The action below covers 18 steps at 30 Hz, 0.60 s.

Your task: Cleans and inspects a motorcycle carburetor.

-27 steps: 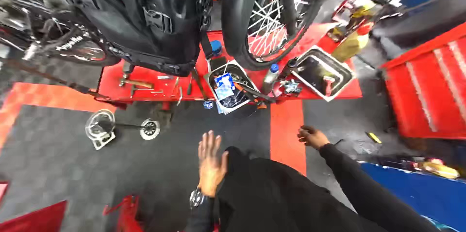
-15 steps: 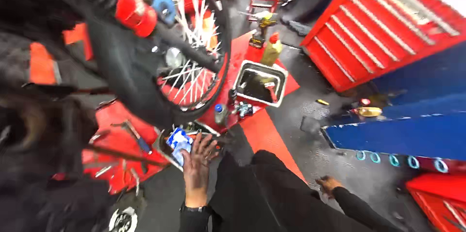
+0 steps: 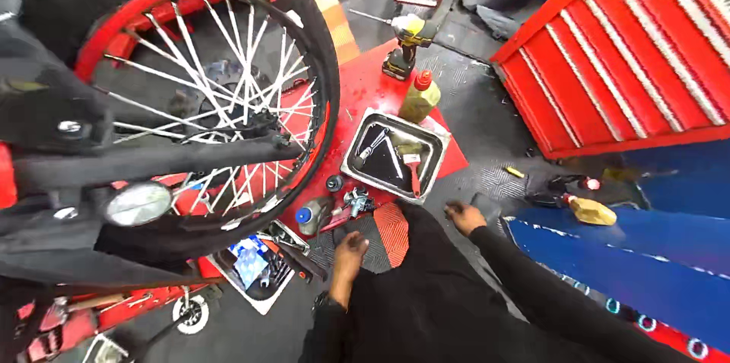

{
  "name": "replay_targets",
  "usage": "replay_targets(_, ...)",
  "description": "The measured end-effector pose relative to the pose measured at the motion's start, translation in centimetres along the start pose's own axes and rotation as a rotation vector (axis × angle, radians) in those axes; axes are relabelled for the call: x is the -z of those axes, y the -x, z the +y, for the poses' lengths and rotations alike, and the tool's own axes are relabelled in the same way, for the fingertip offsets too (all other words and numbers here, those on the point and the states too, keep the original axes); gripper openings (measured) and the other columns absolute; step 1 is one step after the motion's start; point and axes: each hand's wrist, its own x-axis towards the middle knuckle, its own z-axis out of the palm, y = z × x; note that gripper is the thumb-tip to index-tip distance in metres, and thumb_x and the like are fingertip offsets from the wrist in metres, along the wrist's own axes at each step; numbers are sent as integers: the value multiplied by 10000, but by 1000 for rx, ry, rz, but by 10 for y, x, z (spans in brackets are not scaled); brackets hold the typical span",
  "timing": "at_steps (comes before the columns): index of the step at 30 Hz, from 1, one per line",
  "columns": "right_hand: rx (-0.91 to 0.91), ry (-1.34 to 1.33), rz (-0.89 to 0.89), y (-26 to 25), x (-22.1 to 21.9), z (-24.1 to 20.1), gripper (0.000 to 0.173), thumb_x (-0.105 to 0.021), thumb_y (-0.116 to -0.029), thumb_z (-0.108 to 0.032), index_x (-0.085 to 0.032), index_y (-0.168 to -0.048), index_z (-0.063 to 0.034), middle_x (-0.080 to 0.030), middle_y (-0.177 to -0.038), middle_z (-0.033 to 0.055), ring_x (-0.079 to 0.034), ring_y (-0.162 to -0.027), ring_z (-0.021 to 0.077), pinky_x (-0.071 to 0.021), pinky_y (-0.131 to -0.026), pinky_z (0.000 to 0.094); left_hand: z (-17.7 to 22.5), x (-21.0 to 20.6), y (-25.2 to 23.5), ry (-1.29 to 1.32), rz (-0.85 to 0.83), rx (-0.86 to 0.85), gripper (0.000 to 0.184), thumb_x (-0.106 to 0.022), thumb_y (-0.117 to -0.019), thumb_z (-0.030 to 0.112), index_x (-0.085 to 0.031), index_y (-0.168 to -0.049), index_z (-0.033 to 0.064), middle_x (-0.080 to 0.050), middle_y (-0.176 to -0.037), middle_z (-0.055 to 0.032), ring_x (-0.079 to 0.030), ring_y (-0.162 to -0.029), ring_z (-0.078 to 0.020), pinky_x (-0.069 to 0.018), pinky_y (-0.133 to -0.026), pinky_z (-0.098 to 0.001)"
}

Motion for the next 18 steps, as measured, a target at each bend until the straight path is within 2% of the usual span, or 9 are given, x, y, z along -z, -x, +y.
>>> replay_targets(2,90,37,-9,-29,26,-21,395,-567,-1053,-344,-631,-1355,-98,-739,-1084,163,-730,-960,325,-568,-911,591,0,-30,-46,69,109,123,542,-659,-1004,271,-505,-1447,1,-631,-1311,-226,-675,-1111,-339,-570,-941,-521)
replay_targets(4,160,104,-10,-52,50,-34,368,-568,-1048,-357,-648,-1342,-149,-745,-1038,132,-735,-915,307,-581,-870,599,7,-43,-81,-92,255,158,598,-683,-975,294,-497,-1478,29,-605,-1374,-234,-614,-1244,-367,-493,-1062,-560)
replay_targets(5,195,131,-8,-62,61,-38,356,-575,-1046,-348,-654,-1335,-157,-746,-1012,126,-735,-887,303,-586,-849,592,9,-47,-93,-142,313,179,628,-702,-956,295,-489,-1481,24,-600,-1374,-248,-598,-1264,-389,-469,-1080,-582)
replay_targets(7,242,149,-30,-76,75,-44,345,-579,-1044,-325,-653,-1334,-152,-748,-987,128,-736,-871,306,-585,-843,596,2,-52,-111,-85,345,216,664,-731,-942,295,-468,-1495,37,-622,-1328,-261,-634,-1197,-404,-498,-1035,-596)
replay_targets(8,254,137,-45,-84,80,-50,342,-584,-1041,-305,-650,-1336,-145,-749,-983,128,-738,-868,300,-589,-843,588,-3,-55,-120,3,330,226,645,-731,-948,284,-474,-1495,61,-642,-1286,-255,-671,-1116,-396,-542,-967,-587)
replay_targets(10,238,61,-82,-97,85,-62,337,-585,-1047,-275,-635,-1341,-117,-753,-999,122,-745,-865,269,-607,-841,542,-7,-60,-127,246,283,214,569,-698,-978,208,-485,-1484,56,-654,-1238,-248,-689,-1007,-366,-575,-881,-545)
replay_targets(12,193,-47,-112,-101,83,-69,325,-579,-1055,-261,-632,-1331,-99,-747,-1006,122,-743,-833,250,-621,-794,502,-11,-67,-126,475,239,170,485,-613,-1027,137,-465,-1479,39,-664,-1216,-215,-692,-975,-307,-581,-851,-478)
replay_targets(14,202,-84,-151,-103,76,-74,314,-578,-1053,-257,-633,-1312,-90,-746,-987,113,-739,-808,238,-625,-762,480,-11,-72,-130,557,244,138,428,-575,-1053,162,-484,-1448,26,-695,-1176,-190,-715,-955,-279,-599,-829,-451)
replay_targets(18,280,59,-249,-96,68,-70,340,-593,-1037,-297,-642,-1321,-116,-747,-999,98,-742,-870,242,-616,-843,511,4,-86,-129,680,413,136,483,-595,-1041,147,-436,-1480,22,-696,-1144,-220,-723,-935,-303,-603,-818,-467)
